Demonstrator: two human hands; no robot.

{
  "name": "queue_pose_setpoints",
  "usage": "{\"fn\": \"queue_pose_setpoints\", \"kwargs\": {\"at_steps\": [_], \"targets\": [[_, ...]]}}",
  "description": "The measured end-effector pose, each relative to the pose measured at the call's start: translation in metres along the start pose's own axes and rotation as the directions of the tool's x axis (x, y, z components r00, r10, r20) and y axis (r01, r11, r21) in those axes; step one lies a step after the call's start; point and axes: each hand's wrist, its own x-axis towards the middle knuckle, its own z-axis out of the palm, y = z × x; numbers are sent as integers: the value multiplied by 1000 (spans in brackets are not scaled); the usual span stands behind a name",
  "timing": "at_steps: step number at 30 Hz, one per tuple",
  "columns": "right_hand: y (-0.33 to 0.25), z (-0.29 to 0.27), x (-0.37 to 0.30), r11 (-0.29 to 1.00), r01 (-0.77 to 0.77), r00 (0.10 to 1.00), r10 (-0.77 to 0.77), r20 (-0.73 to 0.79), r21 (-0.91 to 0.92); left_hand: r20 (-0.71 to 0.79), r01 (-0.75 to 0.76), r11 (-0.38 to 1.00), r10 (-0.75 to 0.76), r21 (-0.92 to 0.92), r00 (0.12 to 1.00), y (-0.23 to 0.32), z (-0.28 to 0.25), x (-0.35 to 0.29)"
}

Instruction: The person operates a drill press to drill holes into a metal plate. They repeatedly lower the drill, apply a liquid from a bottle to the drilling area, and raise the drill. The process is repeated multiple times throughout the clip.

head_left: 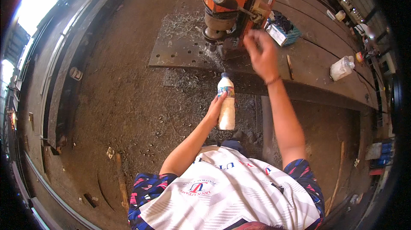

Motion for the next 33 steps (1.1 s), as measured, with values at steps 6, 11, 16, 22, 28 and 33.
{"fn": "queue_pose_setpoints", "kwargs": {"at_steps": [6, 11, 16, 22, 28, 33], "targets": [[-96, 5, 132, 931, 277, 944, -310, 114, 238, -28, 94, 964, -104, -248, 994, -19, -17, 11], [-109, 41, 189, 970, 24, 659, -196, 726, 240, 52, 98, 975, -90, -201, 995, -23, -16, 9], [-120, 46, 189, 977, -154, 394, -75, 916, 147, 44, 115, 962, -107, -248, 993, -19, -17, 5], [-113, 51, 188, 974, -163, 408, -79, 909, 157, 40, 147, 957, -142, -251, 989, -18, -19, 12], [-108, 55, 186, 983, -50, 421, -140, 896, 177, 28, 140, 963, -137, -229, 990, -15, -17, 11], [-119, 50, 189, 993, 101, 353, -97, 930, 65, 7, 160, 966, -162, -202, 987, -14, -20, 12]]}}
